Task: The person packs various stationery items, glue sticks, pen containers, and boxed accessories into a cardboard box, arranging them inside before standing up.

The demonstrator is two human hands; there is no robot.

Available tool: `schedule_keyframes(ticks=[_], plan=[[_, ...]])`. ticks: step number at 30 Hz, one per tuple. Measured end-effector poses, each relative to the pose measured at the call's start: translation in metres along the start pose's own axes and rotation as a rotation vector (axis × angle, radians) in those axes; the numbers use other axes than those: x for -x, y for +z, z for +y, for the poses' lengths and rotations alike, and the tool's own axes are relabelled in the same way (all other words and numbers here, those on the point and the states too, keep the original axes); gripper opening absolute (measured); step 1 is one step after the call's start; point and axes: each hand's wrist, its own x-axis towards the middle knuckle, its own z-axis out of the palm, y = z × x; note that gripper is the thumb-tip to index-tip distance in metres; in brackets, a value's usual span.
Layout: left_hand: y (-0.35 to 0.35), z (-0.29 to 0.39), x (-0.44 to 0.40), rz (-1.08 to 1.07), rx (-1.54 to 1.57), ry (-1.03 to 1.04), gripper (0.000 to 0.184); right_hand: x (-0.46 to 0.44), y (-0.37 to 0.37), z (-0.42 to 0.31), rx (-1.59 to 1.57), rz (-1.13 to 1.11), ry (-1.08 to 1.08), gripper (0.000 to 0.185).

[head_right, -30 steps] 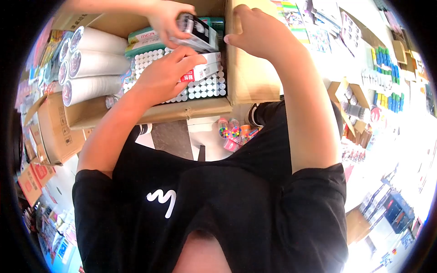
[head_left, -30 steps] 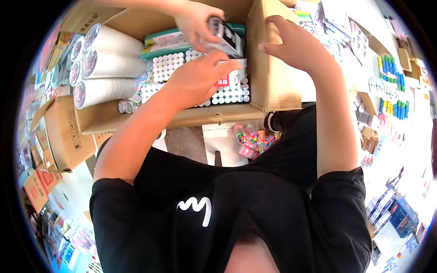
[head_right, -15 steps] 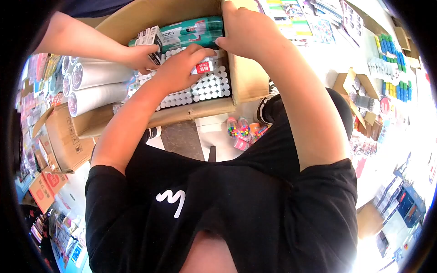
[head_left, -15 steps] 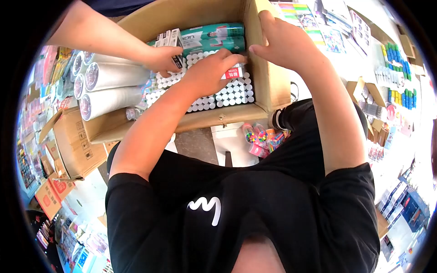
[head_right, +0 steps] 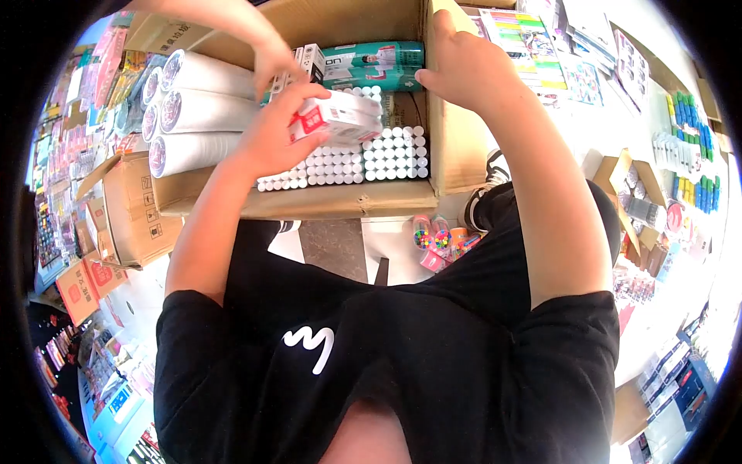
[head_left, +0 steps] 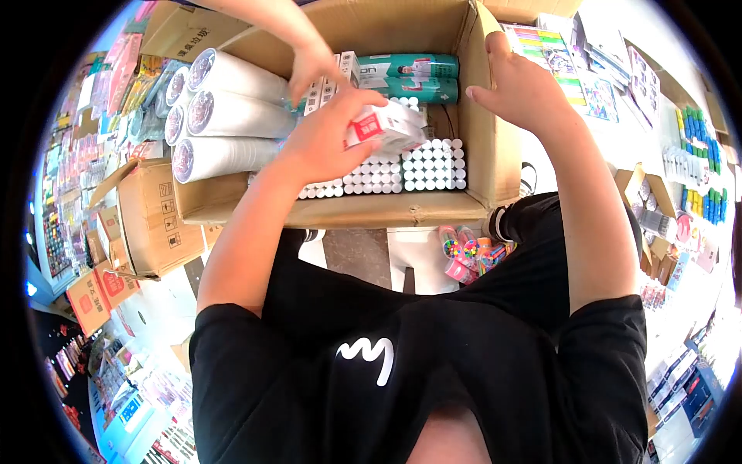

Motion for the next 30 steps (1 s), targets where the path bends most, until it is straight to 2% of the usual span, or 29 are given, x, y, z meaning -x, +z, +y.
schedule_keyframes(ticks=[3,4,6,8,12,20,22,26,30], plan=[[-0.013,-0.005,0.008,-0.086,0.144,-0.240,0.059,-0.003,0.007,-0.006,-0.007,0.009,0.056,0.066],[-0.013,-0.004,0.008,-0.093,0.143,-0.236,0.059,-0.004,0.015,-0.006,0.011,0.063,0.066,0.064],[-0.011,-0.002,0.008,-0.125,0.143,-0.413,0.057,-0.009,0.031,-0.008,0.027,0.116,0.080,0.062],[-0.002,-0.008,0.010,-0.104,0.069,-0.343,0.058,-0.014,0.038,-0.013,-0.023,0.132,0.226,0.059],[0.012,-0.016,0.007,-0.037,-0.083,-0.215,0.060,-0.011,0.038,-0.014,-0.085,0.148,0.239,0.058],[0.024,0.008,0.000,-0.017,-0.152,-0.213,0.061,-0.012,0.043,-0.011,-0.115,0.192,0.199,0.056],[0.034,0.006,0.001,0.029,-0.175,-0.150,0.060,-0.013,0.042,-0.010,-0.122,0.165,0.229,0.059],[0.041,0.023,0.004,0.017,-0.209,-0.104,0.057,-0.016,0.045,-0.006,-0.119,0.188,0.214,0.062],[0.043,0.035,0.010,-0.114,-0.258,-0.173,0.062,-0.014,0.042,-0.008,-0.133,0.182,0.238,0.060]])
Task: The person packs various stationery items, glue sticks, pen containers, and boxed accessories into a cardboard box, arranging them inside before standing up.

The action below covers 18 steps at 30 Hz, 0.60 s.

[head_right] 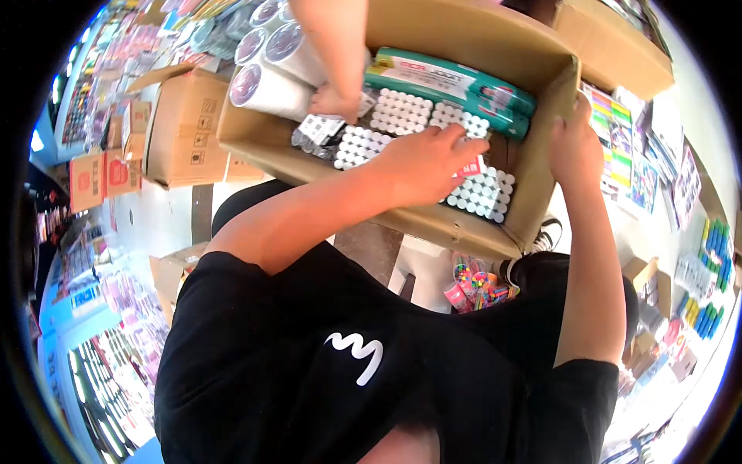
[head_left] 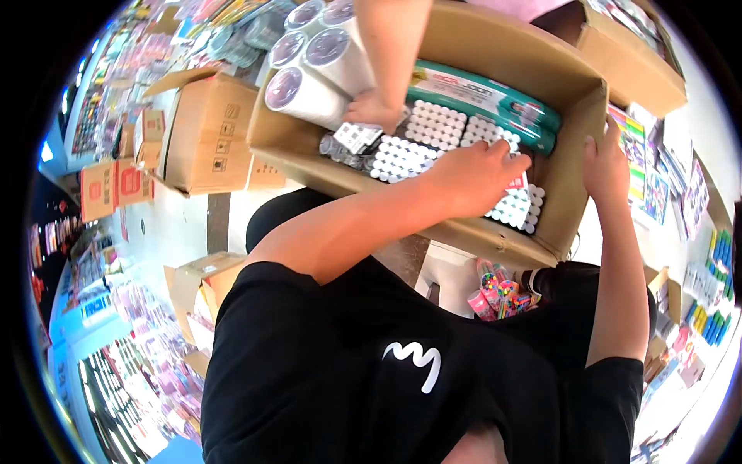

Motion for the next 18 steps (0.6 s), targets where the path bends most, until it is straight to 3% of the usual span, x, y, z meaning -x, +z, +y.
schedule_keyframes(ticks=[9,13,15,16,17,18], plan=[[-0.005,-0.010,0.018,-0.088,0.085,0.006,0.056,-0.002,0.000,-0.001,-0.019,-0.005,-0.002,0.059],[-0.057,-0.019,0.035,-0.058,0.232,-0.092,0.049,-0.004,0.003,0.004,-0.035,0.005,-0.028,0.059],[-0.095,-0.043,0.058,0.054,0.367,-0.129,0.048,-0.004,0.005,0.008,-0.040,0.034,-0.056,0.059],[-0.104,-0.059,0.073,0.222,0.309,-0.082,0.050,-0.003,0.006,0.009,-0.037,0.033,-0.042,0.059],[-0.133,-0.056,0.088,0.130,0.286,-0.312,0.052,-0.003,0.006,0.008,-0.034,0.036,-0.047,0.059],[-0.143,-0.078,0.101,0.095,0.298,-0.348,0.053,-0.003,0.005,0.007,-0.031,0.038,-0.054,0.058]])
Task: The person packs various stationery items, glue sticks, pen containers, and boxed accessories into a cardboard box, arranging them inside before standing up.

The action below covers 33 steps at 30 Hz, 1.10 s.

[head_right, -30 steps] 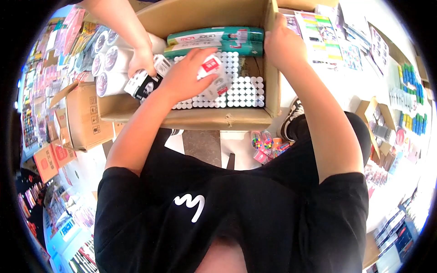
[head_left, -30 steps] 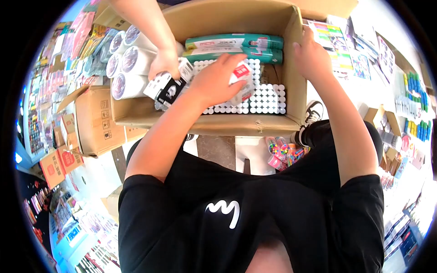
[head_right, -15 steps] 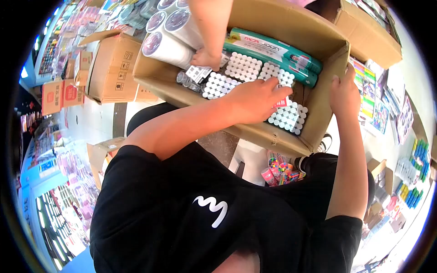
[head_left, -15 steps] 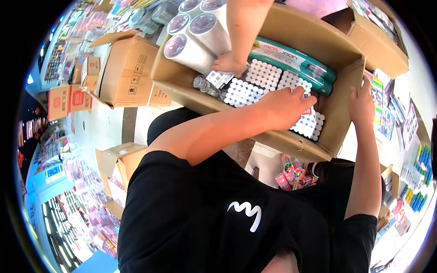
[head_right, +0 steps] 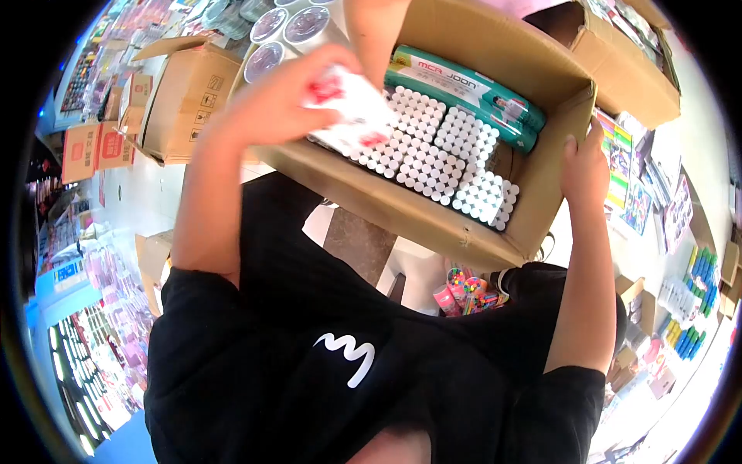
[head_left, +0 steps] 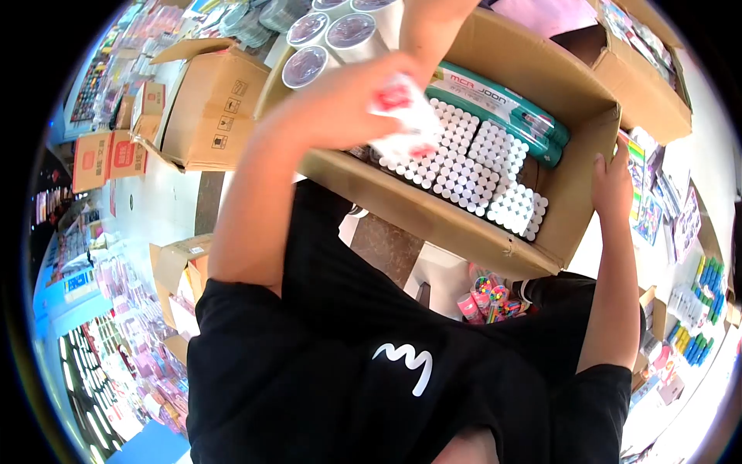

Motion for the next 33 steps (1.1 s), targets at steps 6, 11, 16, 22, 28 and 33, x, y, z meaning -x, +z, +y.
schedule_keyframes(ticks=[6,11,16,22,28,33], plan=[[-0.038,-0.079,0.013,-0.105,-0.147,-0.358,0.053,0.001,-0.002,-0.006,-0.008,-0.045,0.066,0.057],[-0.024,-0.123,0.005,-0.254,-0.283,-0.196,0.052,0.001,-0.001,-0.006,-0.016,0.007,0.047,0.057],[-0.007,-0.159,0.000,-0.368,-0.401,-0.184,0.050,0.002,-0.002,-0.005,-0.033,0.005,0.057,0.057],[0.030,-0.155,-0.027,-0.575,-1.029,-0.236,0.048,0.002,-0.002,-0.008,-0.036,0.002,0.047,0.057],[0.013,-0.158,-0.005,-0.388,-0.802,-0.107,0.046,0.002,-0.002,-0.004,-0.028,0.008,0.044,0.056],[0.024,-0.156,-0.009,-0.285,-0.677,0.030,0.036,0.001,-0.001,-0.008,-0.022,-0.005,0.071,0.055]])
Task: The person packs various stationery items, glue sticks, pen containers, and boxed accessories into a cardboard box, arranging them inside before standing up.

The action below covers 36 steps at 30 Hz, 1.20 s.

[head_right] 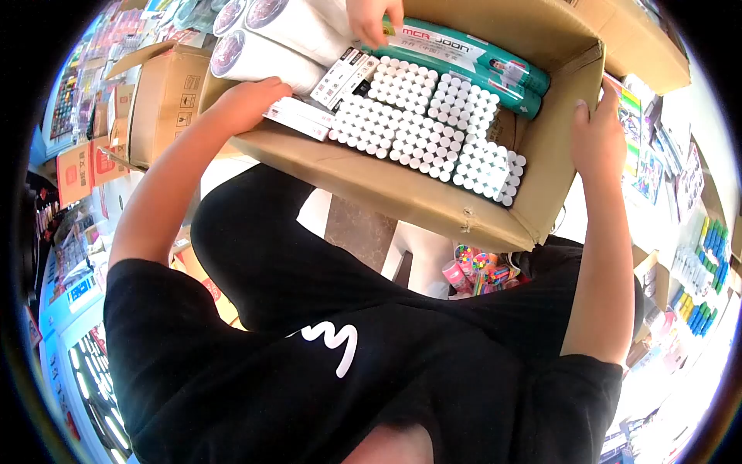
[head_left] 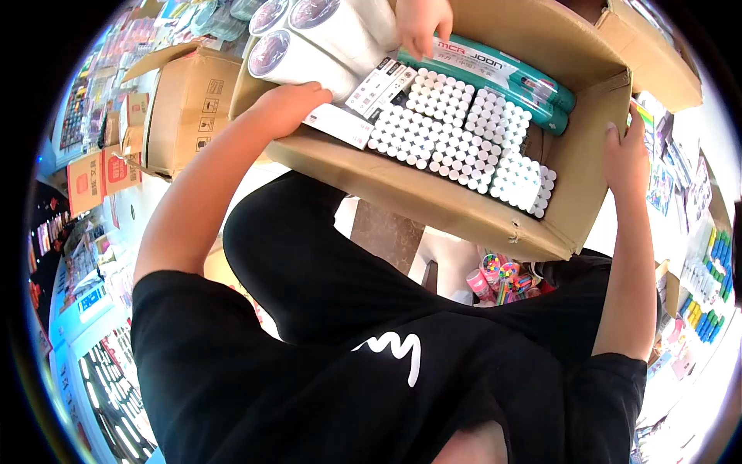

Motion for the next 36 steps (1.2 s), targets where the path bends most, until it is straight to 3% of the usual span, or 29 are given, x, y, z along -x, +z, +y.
schedule_keyframes(ticks=[2,5,7,9,11,14,15,17,18,22,25,27,28,29,31,33,34,36], plan=[[0.004,0.001,-0.011,-0.160,-0.355,0.017,0.030,-0.001,-0.001,-0.001,-0.009,0.002,0.006,0.056],[-0.006,0.025,-0.019,-0.270,-0.327,-0.021,0.035,-0.002,0.000,0.004,-0.015,0.008,-0.005,0.056],[0.011,0.017,-0.031,-0.287,-0.317,0.067,0.037,-0.001,0.000,0.004,-0.016,0.009,-0.007,0.057],[0.018,0.018,-0.036,-0.402,-0.035,-0.013,0.036,0.000,0.000,0.002,-0.016,0.014,-0.001,0.058],[0.030,0.009,-0.049,-0.408,-0.026,-0.044,0.036,0.001,-0.001,0.001,-0.013,0.017,-0.002,0.058],[0.025,0.011,-0.069,-0.731,-0.016,-0.200,0.033,0.000,0.003,0.002,0.017,0.015,0.008,0.059],[0.031,0.011,-0.070,-0.726,-0.016,-0.192,0.033,-0.003,0.011,0.006,-0.028,0.019,-0.020,0.060],[0.058,0.005,-0.092,-0.568,-0.327,0.140,0.029,-0.006,0.010,0.013,-0.023,-0.047,0.048,0.061],[0.066,0.001,-0.098,-0.537,-0.316,0.169,0.029,-0.007,0.014,0.014,-0.073,-0.063,0.047,0.061],[0.077,-0.001,-0.092,-0.513,-0.268,0.213,0.031,-0.003,0.015,-0.005,-0.005,-0.008,0.078,0.060],[0.053,0.022,-0.082,-0.548,-0.326,0.111,0.037,0.003,-0.006,-0.022,-0.038,-0.075,0.140,0.055],[0.037,0.031,-0.073,-0.477,-0.116,-0.122,0.039,0.003,-0.003,-0.016,-0.071,-0.045,0.092,0.050],[0.040,0.017,-0.073,-0.462,-0.089,-0.107,0.038,0.004,-0.004,-0.016,-0.082,-0.056,0.096,0.045],[0.024,0.034,-0.068,-0.453,-0.001,-0.171,0.037,0.003,-0.011,-0.017,-0.090,-0.153,0.110,0.057],[-0.005,0.067,-0.063,-0.530,0.086,-0.337,0.039,0.010,-0.017,-0.015,-0.127,-0.114,0.074,0.069],[-0.044,0.119,-0.050,-0.464,0.309,-0.392,0.033,0.011,-0.006,-0.011,-0.181,-0.035,0.071,0.048],[-0.047,0.139,-0.047,-0.463,0.292,-0.379,0.033,0.011,-0.010,-0.006,-0.185,-0.024,0.089,0.048],[-0.051,0.176,-0.031,-0.175,0.657,-0.155,0.033,0.012,-0.017,-0.003,-0.266,-0.099,0.088,0.048]])
